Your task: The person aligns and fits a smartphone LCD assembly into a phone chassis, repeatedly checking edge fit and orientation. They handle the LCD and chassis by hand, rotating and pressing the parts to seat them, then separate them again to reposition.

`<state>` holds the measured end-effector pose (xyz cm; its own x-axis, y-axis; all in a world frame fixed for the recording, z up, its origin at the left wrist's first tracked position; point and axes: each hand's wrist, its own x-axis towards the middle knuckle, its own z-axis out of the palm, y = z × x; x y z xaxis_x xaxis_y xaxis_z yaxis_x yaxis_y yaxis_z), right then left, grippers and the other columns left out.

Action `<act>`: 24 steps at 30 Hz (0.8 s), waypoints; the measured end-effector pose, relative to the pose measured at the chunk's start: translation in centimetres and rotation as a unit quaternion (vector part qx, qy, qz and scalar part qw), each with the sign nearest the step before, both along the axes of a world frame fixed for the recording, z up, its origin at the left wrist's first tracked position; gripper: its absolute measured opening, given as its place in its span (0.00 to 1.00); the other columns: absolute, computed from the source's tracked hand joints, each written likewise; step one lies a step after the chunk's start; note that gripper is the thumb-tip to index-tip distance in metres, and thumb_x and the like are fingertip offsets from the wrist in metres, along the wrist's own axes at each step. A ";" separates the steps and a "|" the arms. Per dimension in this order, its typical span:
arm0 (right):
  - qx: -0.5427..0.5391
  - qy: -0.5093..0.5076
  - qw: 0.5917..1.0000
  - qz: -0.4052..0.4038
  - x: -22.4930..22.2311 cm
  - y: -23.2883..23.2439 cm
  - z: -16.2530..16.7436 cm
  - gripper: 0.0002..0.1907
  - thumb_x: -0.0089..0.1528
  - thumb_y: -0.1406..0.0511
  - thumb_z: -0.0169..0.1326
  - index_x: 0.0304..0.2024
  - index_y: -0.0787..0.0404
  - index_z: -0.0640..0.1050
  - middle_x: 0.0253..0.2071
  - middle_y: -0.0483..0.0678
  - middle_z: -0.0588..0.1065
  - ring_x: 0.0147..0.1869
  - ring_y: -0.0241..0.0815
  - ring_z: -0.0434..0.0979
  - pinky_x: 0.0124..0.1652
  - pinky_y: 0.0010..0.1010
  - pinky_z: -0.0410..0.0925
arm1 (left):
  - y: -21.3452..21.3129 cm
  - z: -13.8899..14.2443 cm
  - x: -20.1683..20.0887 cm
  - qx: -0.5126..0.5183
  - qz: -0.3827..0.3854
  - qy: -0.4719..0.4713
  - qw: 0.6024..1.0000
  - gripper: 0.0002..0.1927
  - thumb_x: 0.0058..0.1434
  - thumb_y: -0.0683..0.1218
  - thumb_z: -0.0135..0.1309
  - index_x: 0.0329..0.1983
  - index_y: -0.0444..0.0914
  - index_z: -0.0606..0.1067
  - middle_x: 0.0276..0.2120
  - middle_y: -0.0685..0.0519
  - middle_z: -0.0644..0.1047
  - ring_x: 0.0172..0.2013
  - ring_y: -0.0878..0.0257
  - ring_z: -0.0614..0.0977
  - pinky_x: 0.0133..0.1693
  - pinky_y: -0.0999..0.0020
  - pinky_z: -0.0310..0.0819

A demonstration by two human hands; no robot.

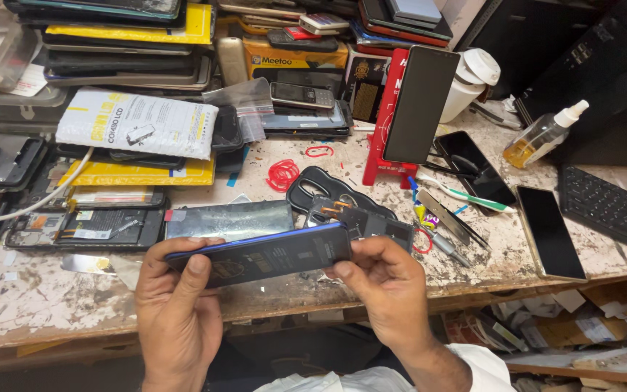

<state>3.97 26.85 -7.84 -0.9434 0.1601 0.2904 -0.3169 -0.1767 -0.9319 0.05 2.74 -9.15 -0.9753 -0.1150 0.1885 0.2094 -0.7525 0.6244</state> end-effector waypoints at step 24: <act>0.516 0.433 0.736 0.068 -0.3 0.8 3.5 0.16 0.56 0.74 0.59 0.48 0.70 0.79 0.51 0.58 0.76 0.57 0.58 0.82 0.52 0.40 0.79 | 2.1 4.7 -2.4 0.030 -0.039 -0.168 0.985 0.10 0.63 0.41 0.59 0.47 0.35 0.76 0.37 0.53 0.82 0.35 0.67 0.82 0.39 0.70 0.79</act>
<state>3.69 27.66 -4.33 -0.3190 -0.6454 0.6940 -0.9158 0.3984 -0.0505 -2.40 4.85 -4.48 -0.9876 -0.0386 -0.1519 -0.0617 -0.7953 0.6031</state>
